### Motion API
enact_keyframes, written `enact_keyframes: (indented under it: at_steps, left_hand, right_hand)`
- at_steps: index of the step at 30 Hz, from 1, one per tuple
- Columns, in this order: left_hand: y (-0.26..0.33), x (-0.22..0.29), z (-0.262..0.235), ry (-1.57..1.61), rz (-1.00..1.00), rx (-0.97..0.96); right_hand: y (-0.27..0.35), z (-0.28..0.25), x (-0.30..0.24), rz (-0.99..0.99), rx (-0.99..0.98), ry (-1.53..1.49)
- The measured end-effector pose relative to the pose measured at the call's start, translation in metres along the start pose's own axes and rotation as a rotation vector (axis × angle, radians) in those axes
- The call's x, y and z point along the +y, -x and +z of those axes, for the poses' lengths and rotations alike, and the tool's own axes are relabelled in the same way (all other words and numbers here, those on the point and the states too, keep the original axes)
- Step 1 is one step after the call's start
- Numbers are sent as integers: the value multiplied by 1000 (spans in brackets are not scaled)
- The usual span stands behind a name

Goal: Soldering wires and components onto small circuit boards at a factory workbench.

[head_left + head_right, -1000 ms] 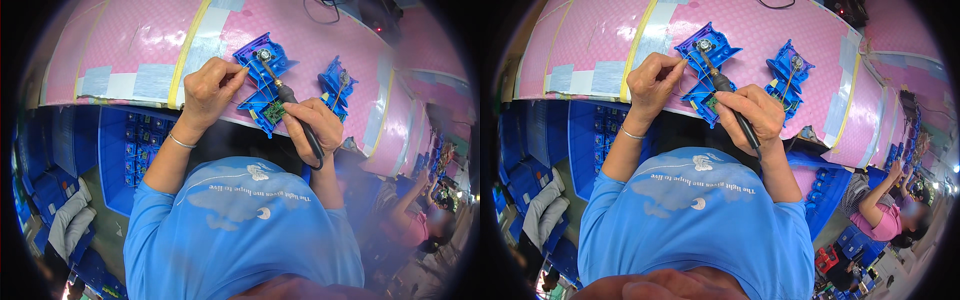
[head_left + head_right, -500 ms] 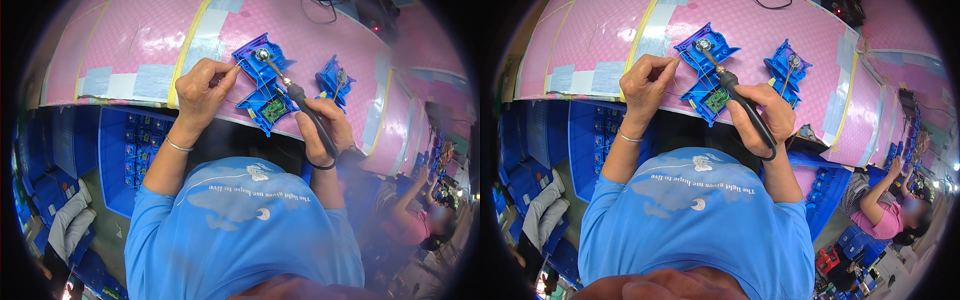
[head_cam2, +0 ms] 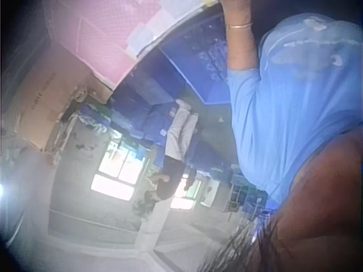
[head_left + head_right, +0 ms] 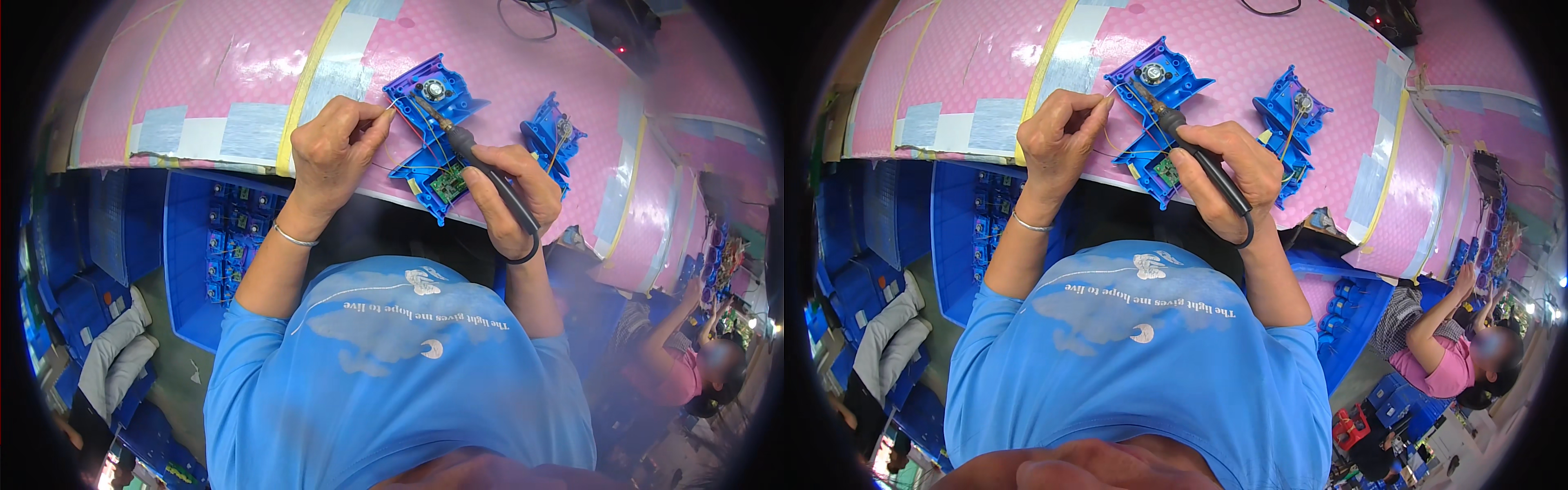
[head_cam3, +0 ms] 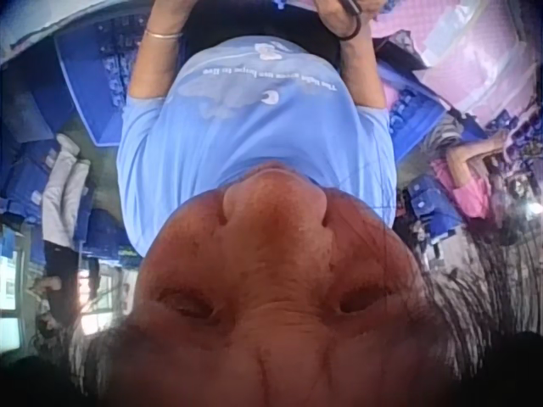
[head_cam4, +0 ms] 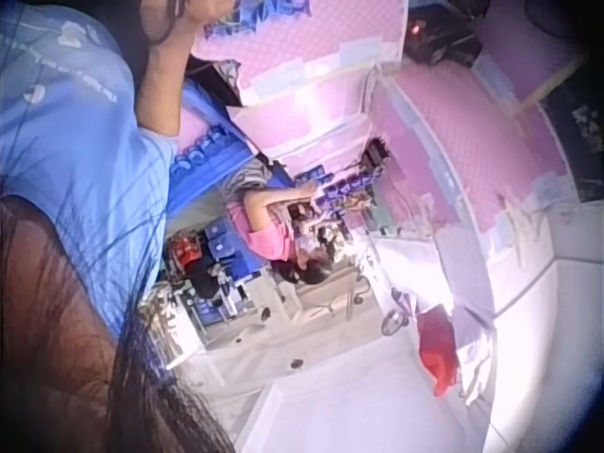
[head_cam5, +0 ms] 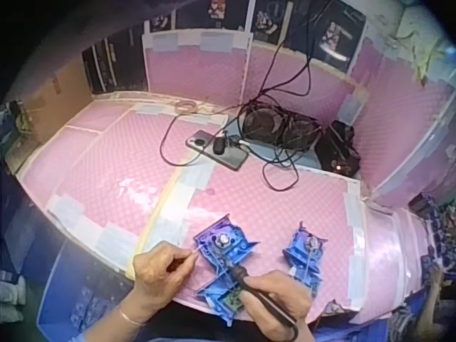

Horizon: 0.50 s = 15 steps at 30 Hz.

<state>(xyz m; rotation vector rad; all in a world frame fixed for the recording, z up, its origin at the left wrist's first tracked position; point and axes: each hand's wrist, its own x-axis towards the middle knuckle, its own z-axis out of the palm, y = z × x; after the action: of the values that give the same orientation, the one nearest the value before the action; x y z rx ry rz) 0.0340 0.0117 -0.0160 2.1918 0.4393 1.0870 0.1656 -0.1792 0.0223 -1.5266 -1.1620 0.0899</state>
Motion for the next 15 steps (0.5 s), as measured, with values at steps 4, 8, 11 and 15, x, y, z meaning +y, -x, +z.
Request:
enact_keyframes:
  at_steps: [4,8,11,15]
  left_hand:
    - [0,-2,0,-19,9,-13]
    - [-1,-1,1,-20,4,-44]
    - [-4,-1,1,-21,1,-58]
    - [-5,-1,1,-22,-10,-67]
  right_hand:
    - [0,0,1,14,-17,3]
    - [0,0,2,6,-23,1]
    - [0,0,1,11,-23,-7]
    - [0,0,2,8,-26,-6]
